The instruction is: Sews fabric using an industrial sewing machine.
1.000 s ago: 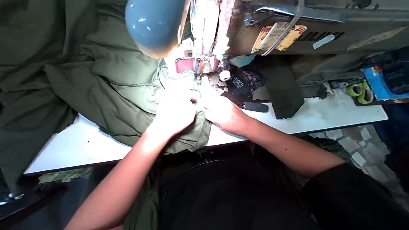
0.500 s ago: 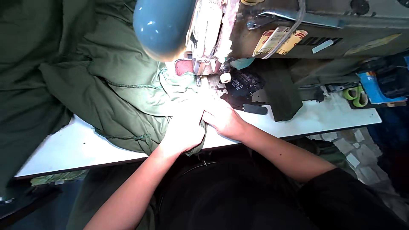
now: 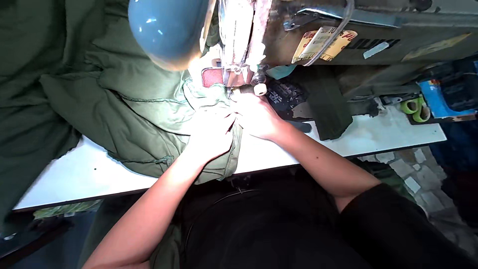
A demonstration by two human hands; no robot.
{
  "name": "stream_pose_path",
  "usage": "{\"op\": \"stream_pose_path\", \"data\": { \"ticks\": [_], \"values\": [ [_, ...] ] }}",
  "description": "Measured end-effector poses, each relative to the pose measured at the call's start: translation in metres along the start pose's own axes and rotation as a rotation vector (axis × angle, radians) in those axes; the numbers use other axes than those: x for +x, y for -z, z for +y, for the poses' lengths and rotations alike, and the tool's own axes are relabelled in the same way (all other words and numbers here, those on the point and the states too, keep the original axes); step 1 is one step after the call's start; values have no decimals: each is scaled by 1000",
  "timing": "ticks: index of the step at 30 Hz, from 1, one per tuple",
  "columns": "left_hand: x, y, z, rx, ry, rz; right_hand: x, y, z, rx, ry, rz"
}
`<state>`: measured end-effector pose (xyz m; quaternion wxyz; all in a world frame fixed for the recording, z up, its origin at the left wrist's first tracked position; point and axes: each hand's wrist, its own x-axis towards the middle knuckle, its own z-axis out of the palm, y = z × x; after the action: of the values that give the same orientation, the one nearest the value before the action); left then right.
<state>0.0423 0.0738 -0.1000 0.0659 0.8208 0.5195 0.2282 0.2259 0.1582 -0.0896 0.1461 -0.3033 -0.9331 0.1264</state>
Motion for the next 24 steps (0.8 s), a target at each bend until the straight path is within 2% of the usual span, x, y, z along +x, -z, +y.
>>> {"op": "stream_pose_path", "data": {
  "ticks": [3, 9, 19, 24],
  "values": [
    [6, -1, -3, 13, 7, 11, 11, -1, 7, -90, -56, -93],
    [19, -5, -9, 48, 4, 70, 24, -11, 22, -85, -109, 29],
    [23, -7, -6, 87, 94, 88, 29, -6, 33, -29, -185, -69],
    [25, -5, -4, 88, 129, 70, 30, -6, 33, 2, -212, -53]
  ]
}}
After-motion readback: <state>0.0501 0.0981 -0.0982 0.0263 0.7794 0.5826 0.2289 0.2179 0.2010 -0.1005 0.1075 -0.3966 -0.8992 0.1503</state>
